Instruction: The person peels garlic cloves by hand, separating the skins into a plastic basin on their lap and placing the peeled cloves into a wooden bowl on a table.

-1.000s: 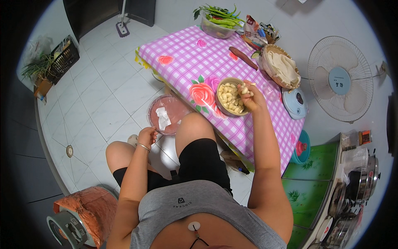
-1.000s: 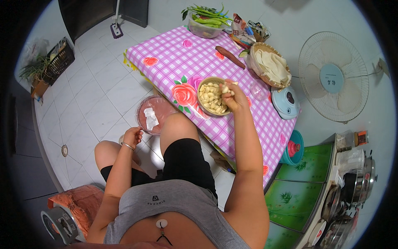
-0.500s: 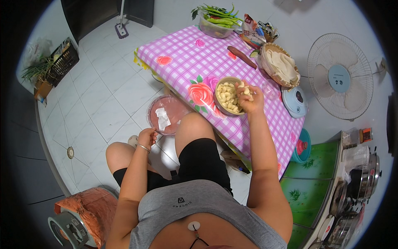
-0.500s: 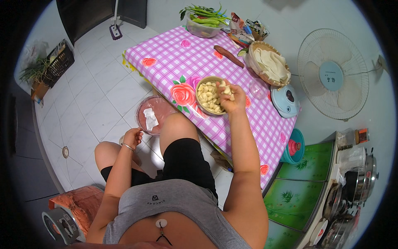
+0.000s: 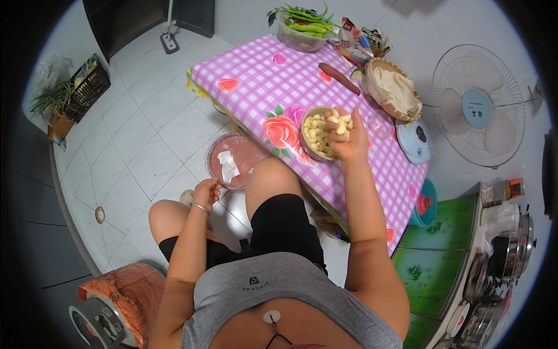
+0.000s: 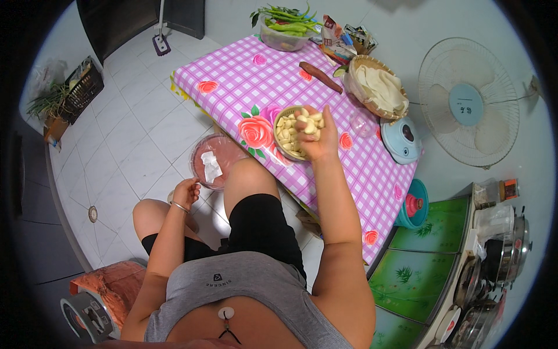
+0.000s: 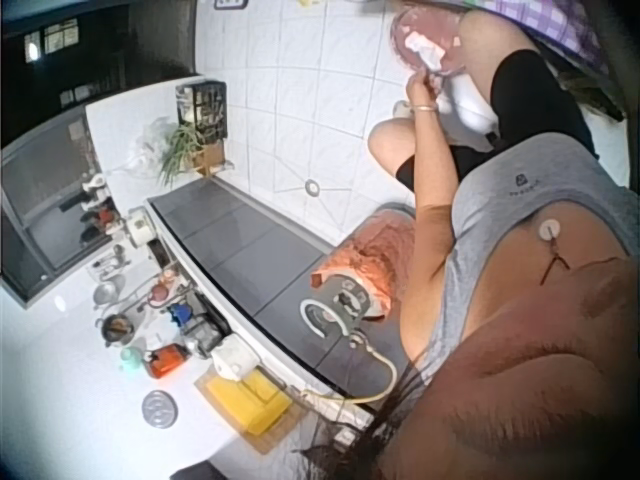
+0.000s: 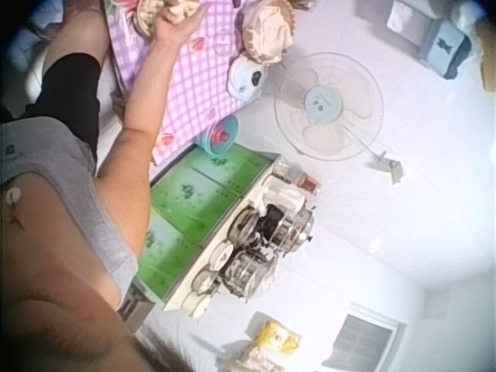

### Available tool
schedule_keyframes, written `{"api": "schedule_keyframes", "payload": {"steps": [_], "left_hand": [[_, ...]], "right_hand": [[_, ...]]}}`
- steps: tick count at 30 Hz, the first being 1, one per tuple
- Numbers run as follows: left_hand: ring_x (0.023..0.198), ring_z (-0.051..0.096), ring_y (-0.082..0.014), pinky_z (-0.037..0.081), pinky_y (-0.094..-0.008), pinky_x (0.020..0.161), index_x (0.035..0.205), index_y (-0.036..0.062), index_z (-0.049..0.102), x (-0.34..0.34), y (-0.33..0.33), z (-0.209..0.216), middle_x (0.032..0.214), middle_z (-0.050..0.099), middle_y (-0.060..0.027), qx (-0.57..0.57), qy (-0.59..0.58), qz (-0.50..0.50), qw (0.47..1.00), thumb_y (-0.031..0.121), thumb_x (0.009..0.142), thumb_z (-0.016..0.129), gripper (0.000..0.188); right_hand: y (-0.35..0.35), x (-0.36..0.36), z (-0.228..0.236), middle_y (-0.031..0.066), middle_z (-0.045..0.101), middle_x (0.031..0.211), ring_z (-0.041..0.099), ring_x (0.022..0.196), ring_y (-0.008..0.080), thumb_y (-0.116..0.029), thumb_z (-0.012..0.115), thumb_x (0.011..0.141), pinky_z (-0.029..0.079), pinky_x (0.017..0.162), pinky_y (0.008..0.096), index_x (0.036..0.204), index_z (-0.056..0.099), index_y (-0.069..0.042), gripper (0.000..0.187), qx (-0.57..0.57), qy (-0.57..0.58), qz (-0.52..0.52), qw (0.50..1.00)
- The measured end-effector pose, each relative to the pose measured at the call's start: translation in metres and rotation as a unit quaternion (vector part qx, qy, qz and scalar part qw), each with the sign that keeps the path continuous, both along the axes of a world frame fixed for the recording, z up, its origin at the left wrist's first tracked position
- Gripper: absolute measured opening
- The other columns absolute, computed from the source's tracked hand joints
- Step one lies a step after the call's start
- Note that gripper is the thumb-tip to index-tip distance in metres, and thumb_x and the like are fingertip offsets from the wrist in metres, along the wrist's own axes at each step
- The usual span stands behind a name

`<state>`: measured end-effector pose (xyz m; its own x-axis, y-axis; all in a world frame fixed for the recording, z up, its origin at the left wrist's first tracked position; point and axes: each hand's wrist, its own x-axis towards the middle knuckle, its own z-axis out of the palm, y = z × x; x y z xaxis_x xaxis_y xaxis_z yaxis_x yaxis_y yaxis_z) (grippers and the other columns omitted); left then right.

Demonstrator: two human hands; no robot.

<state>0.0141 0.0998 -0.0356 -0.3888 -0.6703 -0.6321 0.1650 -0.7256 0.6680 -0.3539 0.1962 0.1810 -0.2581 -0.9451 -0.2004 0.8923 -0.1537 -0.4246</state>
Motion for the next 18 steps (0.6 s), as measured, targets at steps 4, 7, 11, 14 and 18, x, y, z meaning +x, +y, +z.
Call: {"api": "schedule_keyframes", "payload": {"steps": [4, 7, 11, 14, 18], "left_hand": [[0.052, 0.051, -0.0098, 0.04, -0.0208, 0.042, 0.088, 0.0041, 0.057, 0.001, 0.0, -0.002, 0.069, 0.059, -0.0033, -0.019, 0.06, 0.016, 0.998, 0.017, 0.087, 0.056, 0.013], [0.058, 0.054, -0.0121, 0.045, -0.0222, 0.048, 0.098, 0.0004, 0.057, 0.003, -0.001, -0.005, 0.076, 0.06, -0.0066, -0.042, 0.135, 0.034, 0.989, 0.015, 0.089, 0.052, 0.018], [0.074, 0.059, -0.0159, 0.051, -0.0266, 0.065, 0.111, -0.002, 0.054, 0.002, -0.002, -0.001, 0.091, 0.061, -0.0101, -0.079, 0.204, 0.026, 0.975, 0.019, 0.091, 0.05, 0.029], [0.084, 0.061, -0.0204, 0.052, -0.0301, 0.074, 0.117, -0.0034, 0.05, 0.001, -0.002, 0.002, 0.103, 0.06, -0.0141, -0.088, 0.218, 0.048, 0.971, 0.02, 0.091, 0.049, 0.035], [0.096, 0.06, -0.0255, 0.052, -0.0342, 0.082, 0.124, -0.0046, 0.045, -0.003, -0.003, 0.006, 0.118, 0.054, -0.0179, -0.105, 0.27, 0.079, 0.954, 0.023, 0.093, 0.046, 0.042]], "right_hand": [[-0.013, 0.052, 0.014, 0.0183, 0.056, 0.094, 0.051, 0.062, 0.0189, -0.046, 0.038, 0.095, 0.033, 0.033, 0.0162, 0.102, 0.055, -0.004, 0.046, -0.006, -0.006, 0.056, 0.998], [-0.03, 0.095, 0.0, 0.0178, 0.058, 0.094, 0.053, 0.063, 0.0196, -0.046, 0.039, 0.095, 0.033, 0.034, 0.0163, 0.102, 0.057, -0.003, 0.047, -0.008, -0.006, 0.115, 0.993], [-0.053, 0.136, -0.053, 0.0167, 0.06, 0.09, 0.055, 0.063, 0.0188, -0.047, 0.042, 0.094, 0.034, 0.039, 0.0184, 0.099, 0.058, -0.003, 0.047, 0.022, -0.058, 0.176, 0.982], [-0.072, 0.165, -0.103, 0.0142, 0.061, 0.086, 0.056, 0.062, 0.0185, -0.047, 0.044, 0.093, 0.035, 0.04, 0.0196, 0.097, 0.058, -0.004, 0.045, 0.073, -0.047, 0.176, 0.981], [-0.09, 0.204, -0.142, 0.0108, 0.06, 0.081, 0.056, 0.063, 0.0179, -0.045, 0.046, 0.093, 0.036, 0.04, 0.0211, 0.094, 0.058, -0.005, 0.042, 0.097, -0.042, 0.156, 0.982]]}}
